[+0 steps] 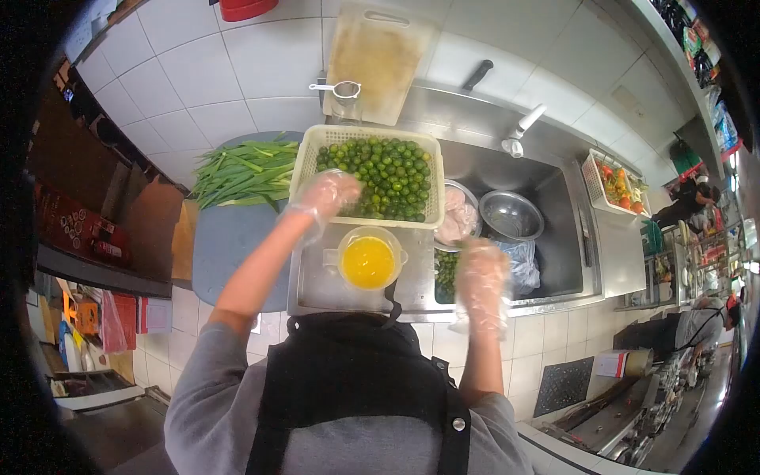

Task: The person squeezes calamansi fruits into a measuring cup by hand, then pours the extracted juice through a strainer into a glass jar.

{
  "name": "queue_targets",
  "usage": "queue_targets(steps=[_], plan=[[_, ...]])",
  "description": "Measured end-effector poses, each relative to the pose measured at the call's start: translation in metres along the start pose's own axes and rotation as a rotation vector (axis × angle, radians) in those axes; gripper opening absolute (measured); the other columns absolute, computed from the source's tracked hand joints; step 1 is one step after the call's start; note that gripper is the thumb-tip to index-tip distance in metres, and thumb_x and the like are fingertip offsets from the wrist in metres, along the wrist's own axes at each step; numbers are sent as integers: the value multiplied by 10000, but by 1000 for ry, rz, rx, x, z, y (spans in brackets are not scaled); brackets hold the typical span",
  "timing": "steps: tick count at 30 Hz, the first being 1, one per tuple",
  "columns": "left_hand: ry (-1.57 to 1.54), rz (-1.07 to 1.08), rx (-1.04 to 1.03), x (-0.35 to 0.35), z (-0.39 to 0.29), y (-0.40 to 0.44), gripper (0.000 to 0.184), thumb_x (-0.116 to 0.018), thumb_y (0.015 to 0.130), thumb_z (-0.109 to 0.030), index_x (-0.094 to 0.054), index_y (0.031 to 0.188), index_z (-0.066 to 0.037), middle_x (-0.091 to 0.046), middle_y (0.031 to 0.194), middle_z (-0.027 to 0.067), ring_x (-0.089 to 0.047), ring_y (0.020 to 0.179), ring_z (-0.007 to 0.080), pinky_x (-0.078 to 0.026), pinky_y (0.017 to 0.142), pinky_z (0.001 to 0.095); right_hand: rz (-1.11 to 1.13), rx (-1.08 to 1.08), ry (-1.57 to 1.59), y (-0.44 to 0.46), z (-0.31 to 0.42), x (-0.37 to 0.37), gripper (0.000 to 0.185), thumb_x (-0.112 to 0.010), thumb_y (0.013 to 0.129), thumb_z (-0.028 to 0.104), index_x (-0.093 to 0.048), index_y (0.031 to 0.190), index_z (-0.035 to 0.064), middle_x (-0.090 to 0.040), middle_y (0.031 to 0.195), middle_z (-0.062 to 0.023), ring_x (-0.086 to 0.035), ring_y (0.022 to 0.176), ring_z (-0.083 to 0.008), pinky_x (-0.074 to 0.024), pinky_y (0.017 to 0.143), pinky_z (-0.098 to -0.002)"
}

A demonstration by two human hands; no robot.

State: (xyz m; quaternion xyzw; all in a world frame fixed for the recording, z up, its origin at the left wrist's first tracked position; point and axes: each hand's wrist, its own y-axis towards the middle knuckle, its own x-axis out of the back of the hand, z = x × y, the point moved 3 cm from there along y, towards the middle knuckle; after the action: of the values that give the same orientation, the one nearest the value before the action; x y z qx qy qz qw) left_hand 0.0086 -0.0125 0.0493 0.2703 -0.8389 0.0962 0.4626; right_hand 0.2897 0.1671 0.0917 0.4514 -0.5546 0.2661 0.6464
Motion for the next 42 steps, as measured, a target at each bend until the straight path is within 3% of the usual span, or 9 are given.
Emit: queue_targets(steps=[6, 12, 15, 17, 20, 25, 31, 33, 42], plan=[[473, 249, 128, -49, 66, 29, 234, -593, 871, -155, -693, 1068, -77, -705, 1070, 140, -681, 989, 339, -545, 813, 406, -80, -291, -44, -22, -42, 19, 228, -581, 885, 176, -643, 1066, 51, -664, 1036, -163, -642, 945, -346, -495, 808, -466], [167, 242, 6, -37, 46, 29, 344, -709, 806, -210, -683, 1137, -120, -666, 1147, 100, -618, 1084, 299, -496, 926, 397, 159, -200, 373, -5, 3, 8, 302, -598, 910, 229, -638, 1157, 59, -670, 994, -231, -640, 951, -393, -522, 801, -465], [-327, 137, -20, -15, 3, 9, 392, -760, 780, -209, -687, 1157, -130, -654, 1094, 91, -608, 1055, 270, -495, 919, 374, 134, -44, 768, 11, 37, -15, 325, -599, 945, 254, -633, 1172, 25, -679, 1007, -215, -654, 974, -342, -517, 836, -403], [-384, 129, -132, -6, -23, -6, 381, -775, 776, -214, -696, 1139, -125, -647, 1067, 88, -609, 1030, 254, -495, 910, 365, 257, -291, 1461, 20, 70, -15, 352, -590, 978, 275, -626, 1188, -5, -686, 1018, -141, -653, 966, -232, -500, 850, -333], [-439, 61, -248, -11, -44, -29, 362, -776, 784, -266, -713, 1109, -120, -645, 1044, 87, -614, 990, 247, -498, 890, 369, 516, -351, 1688, 30, 89, -35, 357, -580, 995, 281, -624, 1183, -19, -663, 1026, -57, -616, 949, -142, -488, 833, -297], [-464, -121, -252, -23, -48, -63, 289, -721, 814, -239, -727, 1077, -119, -670, 1001, 84, -630, 931, 280, -505, 866, 388, 665, -313, 1593, 26, 100, -49, 430, -593, 981, 340, -611, 1198, -30, -662, 998, -43, -586, 896, -122, -472, 805, -286], [-666, -281, -231, -73, -45, -89, 226, -621, 862, -145, -678, 1070, -79, -670, 965, 153, -639, 876, 338, -522, 777, 408, 445, 130, 899, 9, 106, -80, 310, -562, 967, 244, -626, 1082, -36, -672, 931, -212, -642, 882, -297, -491, 777, -372], [-329, -266, -159, -83, -43, -94, 158, -584, 866, -127, -659, 990, -64, -661, 935, 181, -634, 873, 366, -513, 733, 445, 309, 191, 739, -1, 108, -87, 194, -555, 946, 192, -648, 961, 22, -645, 932, -226, -626, 822, -378, -490, 707, -429], [-186, -379, -212, -64, -58, -97, 102, -539, 870, -127, -618, 851, -64, -633, 825, 190, -610, 796, 399, -479, 671, 487, 143, 271, 774, -6, 118, -92, 95, -547, 869, 65, -596, 907, -6, -620, 838, -211, -618, 854, -382, -487, 744, -481]])
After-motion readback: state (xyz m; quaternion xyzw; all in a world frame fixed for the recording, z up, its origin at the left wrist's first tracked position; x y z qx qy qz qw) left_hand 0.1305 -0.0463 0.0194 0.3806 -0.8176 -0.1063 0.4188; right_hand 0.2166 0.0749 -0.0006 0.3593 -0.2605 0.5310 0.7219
